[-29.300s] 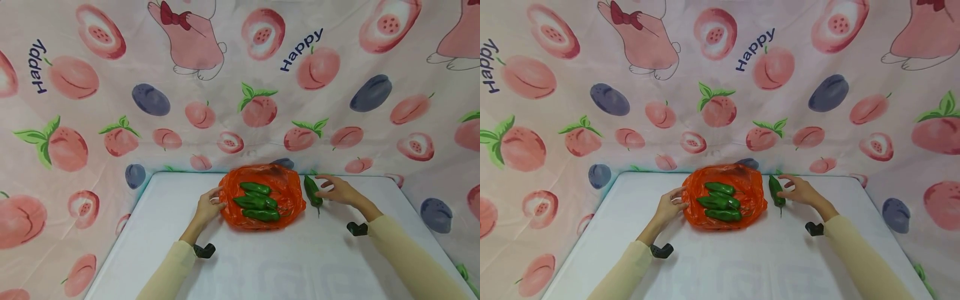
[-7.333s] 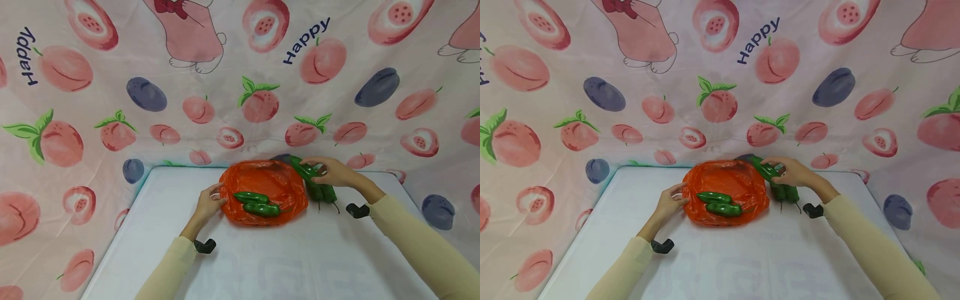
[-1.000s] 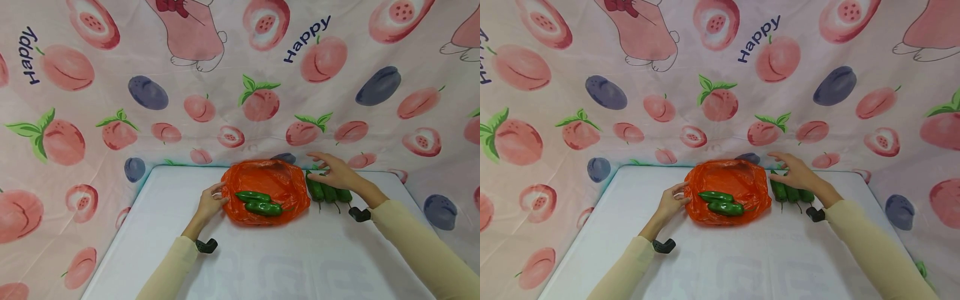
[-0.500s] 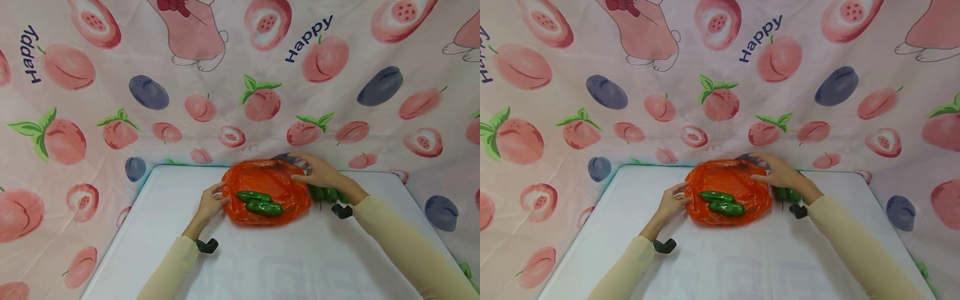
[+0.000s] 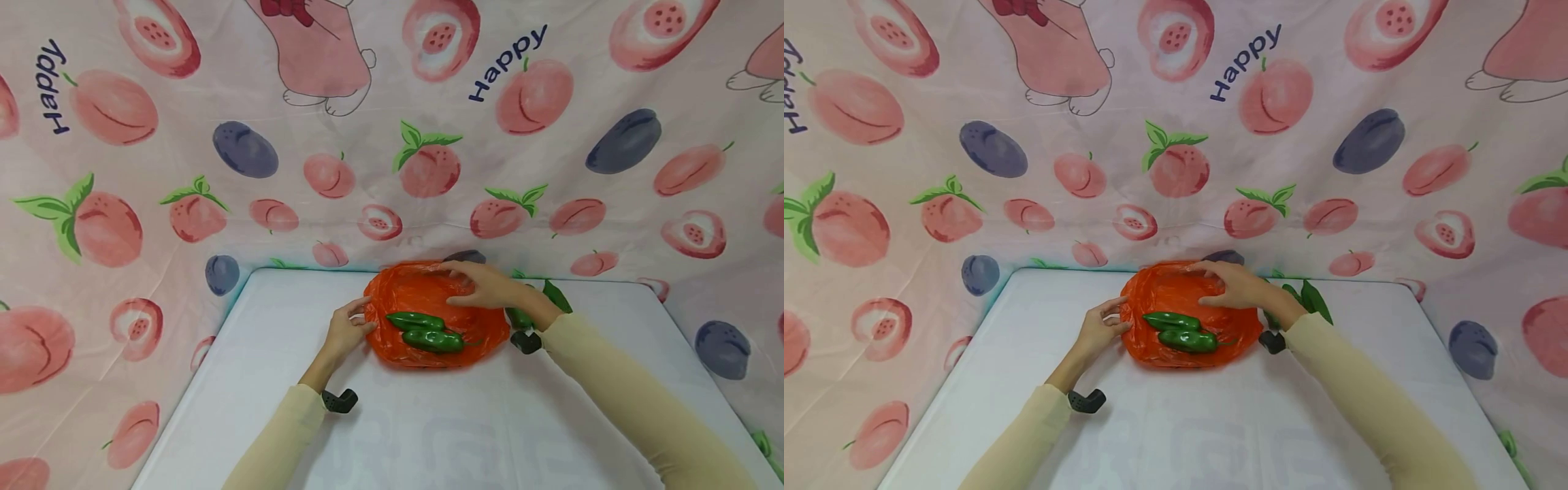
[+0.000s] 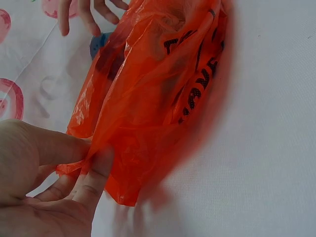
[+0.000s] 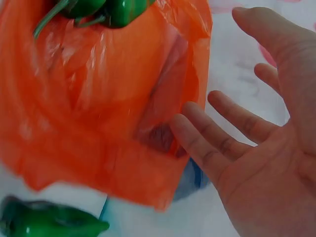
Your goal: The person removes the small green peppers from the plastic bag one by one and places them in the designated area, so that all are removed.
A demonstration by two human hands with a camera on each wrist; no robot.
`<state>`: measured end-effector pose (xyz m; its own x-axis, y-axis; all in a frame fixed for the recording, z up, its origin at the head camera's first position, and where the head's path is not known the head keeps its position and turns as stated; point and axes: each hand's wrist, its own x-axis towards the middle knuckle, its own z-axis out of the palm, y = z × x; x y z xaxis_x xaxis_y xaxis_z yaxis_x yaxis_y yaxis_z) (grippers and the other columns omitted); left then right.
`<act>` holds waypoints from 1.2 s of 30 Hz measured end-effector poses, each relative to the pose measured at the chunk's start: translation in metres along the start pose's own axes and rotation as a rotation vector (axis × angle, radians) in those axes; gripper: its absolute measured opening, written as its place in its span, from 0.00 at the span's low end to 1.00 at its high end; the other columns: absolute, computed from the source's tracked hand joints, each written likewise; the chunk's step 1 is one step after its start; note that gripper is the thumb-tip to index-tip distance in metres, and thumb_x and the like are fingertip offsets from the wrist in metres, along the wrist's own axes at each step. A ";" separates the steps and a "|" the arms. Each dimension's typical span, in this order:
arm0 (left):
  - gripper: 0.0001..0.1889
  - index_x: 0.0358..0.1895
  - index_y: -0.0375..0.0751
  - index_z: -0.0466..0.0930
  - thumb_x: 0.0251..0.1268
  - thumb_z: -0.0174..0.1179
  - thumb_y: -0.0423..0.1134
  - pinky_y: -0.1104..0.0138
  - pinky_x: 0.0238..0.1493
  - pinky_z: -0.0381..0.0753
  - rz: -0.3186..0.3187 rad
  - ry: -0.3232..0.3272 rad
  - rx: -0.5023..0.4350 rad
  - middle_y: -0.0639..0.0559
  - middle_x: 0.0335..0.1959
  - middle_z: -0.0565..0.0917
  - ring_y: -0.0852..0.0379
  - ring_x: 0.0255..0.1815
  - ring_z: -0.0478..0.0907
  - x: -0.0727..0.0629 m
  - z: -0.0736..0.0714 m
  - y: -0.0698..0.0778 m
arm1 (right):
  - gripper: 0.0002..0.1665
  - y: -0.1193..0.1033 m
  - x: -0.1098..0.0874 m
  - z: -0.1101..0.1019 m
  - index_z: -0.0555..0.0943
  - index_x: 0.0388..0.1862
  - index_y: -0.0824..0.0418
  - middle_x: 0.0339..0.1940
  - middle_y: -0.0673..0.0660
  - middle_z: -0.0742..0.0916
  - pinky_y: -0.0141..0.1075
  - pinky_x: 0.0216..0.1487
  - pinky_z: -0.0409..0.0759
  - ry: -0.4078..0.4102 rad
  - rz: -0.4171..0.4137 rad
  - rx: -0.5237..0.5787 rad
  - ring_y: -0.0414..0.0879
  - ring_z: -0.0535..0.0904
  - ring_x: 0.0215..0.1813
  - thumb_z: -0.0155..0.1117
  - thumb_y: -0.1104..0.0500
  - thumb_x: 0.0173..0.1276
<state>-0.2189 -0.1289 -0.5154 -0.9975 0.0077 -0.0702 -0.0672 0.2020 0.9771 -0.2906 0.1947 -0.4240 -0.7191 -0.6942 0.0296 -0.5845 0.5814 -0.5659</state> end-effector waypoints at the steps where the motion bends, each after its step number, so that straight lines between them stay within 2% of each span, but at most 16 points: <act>1: 0.32 0.73 0.37 0.72 0.65 0.66 0.22 0.53 0.50 0.86 -0.002 -0.003 0.002 0.34 0.59 0.77 0.48 0.47 0.84 -0.001 0.000 0.002 | 0.43 -0.002 0.002 0.002 0.69 0.77 0.56 0.63 0.62 0.81 0.56 0.60 0.80 -0.016 -0.003 0.012 0.59 0.78 0.61 0.76 0.51 0.67; 4: 0.32 0.73 0.33 0.70 0.65 0.64 0.20 0.47 0.53 0.84 -0.004 -0.014 0.003 0.31 0.59 0.76 0.44 0.48 0.84 -0.006 0.000 0.012 | 0.42 -0.005 0.010 0.007 0.69 0.78 0.54 0.65 0.60 0.80 0.57 0.61 0.79 -0.050 -0.022 0.031 0.56 0.77 0.63 0.75 0.53 0.67; 9: 0.31 0.72 0.30 0.70 0.66 0.63 0.20 0.46 0.55 0.83 0.002 -0.030 0.010 0.28 0.59 0.75 0.40 0.50 0.83 -0.019 -0.001 0.034 | 0.41 -0.003 0.022 0.016 0.68 0.77 0.54 0.65 0.58 0.80 0.56 0.61 0.79 -0.099 -0.042 0.045 0.58 0.76 0.64 0.74 0.53 0.69; 15: 0.31 0.72 0.30 0.70 0.66 0.62 0.19 0.45 0.57 0.81 0.000 -0.037 -0.005 0.28 0.59 0.75 0.41 0.49 0.83 -0.024 0.000 0.041 | 0.38 -0.001 0.033 0.024 0.69 0.77 0.54 0.68 0.61 0.78 0.54 0.61 0.79 -0.173 -0.024 0.064 0.62 0.76 0.65 0.71 0.53 0.71; 18: 0.31 0.73 0.30 0.70 0.66 0.63 0.20 0.45 0.56 0.82 -0.001 -0.040 0.000 0.29 0.59 0.75 0.43 0.48 0.83 -0.023 0.000 0.039 | 0.36 -0.002 0.038 0.028 0.70 0.76 0.52 0.69 0.63 0.78 0.52 0.61 0.80 -0.216 0.001 0.063 0.62 0.77 0.64 0.70 0.56 0.72; 25: 0.32 0.72 0.39 0.74 0.65 0.66 0.22 0.63 0.47 0.86 0.003 -0.004 -0.005 0.36 0.58 0.77 0.50 0.47 0.85 0.002 0.003 -0.001 | 0.35 0.002 0.048 0.040 0.70 0.77 0.51 0.67 0.60 0.80 0.51 0.62 0.79 -0.288 0.053 0.051 0.58 0.77 0.65 0.69 0.59 0.73; 31: 0.31 0.71 0.43 0.76 0.64 0.66 0.22 0.65 0.43 0.86 -0.014 0.016 0.006 0.39 0.56 0.78 0.55 0.42 0.83 0.002 0.003 -0.001 | 0.34 0.001 0.052 0.049 0.72 0.75 0.50 0.68 0.56 0.79 0.50 0.63 0.79 -0.339 0.082 0.076 0.56 0.75 0.67 0.69 0.62 0.72; 36: 0.31 0.71 0.42 0.75 0.65 0.66 0.22 0.65 0.44 0.86 -0.008 0.011 0.010 0.39 0.56 0.78 0.54 0.43 0.84 0.003 0.002 -0.002 | 0.33 -0.001 0.053 0.052 0.73 0.74 0.50 0.66 0.56 0.80 0.49 0.63 0.79 -0.354 0.091 0.080 0.55 0.75 0.66 0.69 0.64 0.71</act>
<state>-0.2214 -0.1270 -0.5181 -0.9971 -0.0043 -0.0757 -0.0749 0.2115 0.9745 -0.3081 0.1353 -0.4644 -0.5838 -0.7533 -0.3029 -0.4833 0.6222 -0.6159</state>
